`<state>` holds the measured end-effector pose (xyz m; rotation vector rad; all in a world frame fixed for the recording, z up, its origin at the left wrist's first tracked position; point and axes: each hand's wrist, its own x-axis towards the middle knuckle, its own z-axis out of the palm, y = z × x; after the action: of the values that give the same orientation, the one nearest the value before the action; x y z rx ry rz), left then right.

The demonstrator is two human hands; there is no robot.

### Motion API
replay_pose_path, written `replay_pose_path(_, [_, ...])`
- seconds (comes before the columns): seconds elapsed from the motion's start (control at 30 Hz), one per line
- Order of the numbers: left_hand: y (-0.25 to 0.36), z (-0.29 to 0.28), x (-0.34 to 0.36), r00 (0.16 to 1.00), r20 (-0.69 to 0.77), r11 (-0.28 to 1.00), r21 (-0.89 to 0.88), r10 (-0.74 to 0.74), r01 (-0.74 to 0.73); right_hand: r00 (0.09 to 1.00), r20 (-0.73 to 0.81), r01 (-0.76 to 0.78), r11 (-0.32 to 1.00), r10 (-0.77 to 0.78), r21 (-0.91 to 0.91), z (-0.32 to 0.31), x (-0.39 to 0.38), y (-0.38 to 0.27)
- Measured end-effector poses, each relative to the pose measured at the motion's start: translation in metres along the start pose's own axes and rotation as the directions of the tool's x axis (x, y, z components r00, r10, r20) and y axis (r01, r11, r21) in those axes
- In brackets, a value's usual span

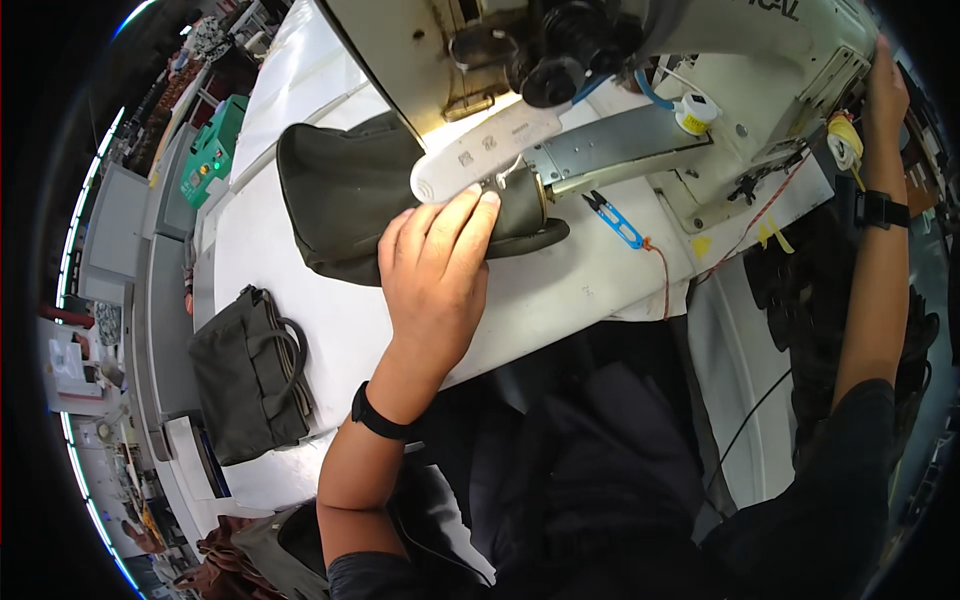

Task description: The person sews a zipper onto a green fabric bag using an industrial sewing machine. They align the zipper, guide the bag under the needle, and stitch along the edge, then trim excess thread and inspect the seam.

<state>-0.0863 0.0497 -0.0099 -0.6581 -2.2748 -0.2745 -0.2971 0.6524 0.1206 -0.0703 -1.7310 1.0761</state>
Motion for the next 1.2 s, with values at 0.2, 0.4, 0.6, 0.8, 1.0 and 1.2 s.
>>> replay_pose_path(0.2, [-0.002, -0.003, -0.001, 1.000, -0.010, 1.000, 0.024, -0.008, 0.009, 0.985, -0.162, -0.064, 0.996, 0.054, -0.061, 0.022, -0.048, -0.030])
replay_pose_path(0.4, [0.005, -0.007, 0.005, 1.000, 0.008, 0.999, 0.045, -0.028, 0.028, 0.977, -0.176, -0.134, 0.989, 0.121, -0.065, 0.021, -0.039, -0.022])
replay_pose_path(0.6, [0.000, -0.011, 0.007, 0.999, 0.051, 0.998, 0.054, -0.018, 0.015, 0.988, -0.110, -0.106, 0.994, 0.106, 0.013, 0.021, -0.041, -0.015])
replay_pose_path(0.8, [0.002, -0.011, 0.005, 0.998, 0.048, 0.998, 0.055, -0.028, 0.025, 0.971, -0.130, -0.171, 0.965, 0.198, 0.198, 0.033, -0.062, -0.025])
replay_pose_path(1.0, [0.003, -0.008, 0.004, 0.999, 0.037, 0.998, 0.049, -0.030, 0.028, 0.982, -0.152, 0.118, 0.993, -0.115, 0.010, 0.027, -0.049, 0.014])
replay_pose_path(1.2, [0.006, -0.012, 0.007, 0.996, 0.064, 0.998, 0.046, -0.054, 0.051, 0.947, -0.069, -0.282, 0.914, 0.314, 0.292, 0.032, -0.064, -0.022])
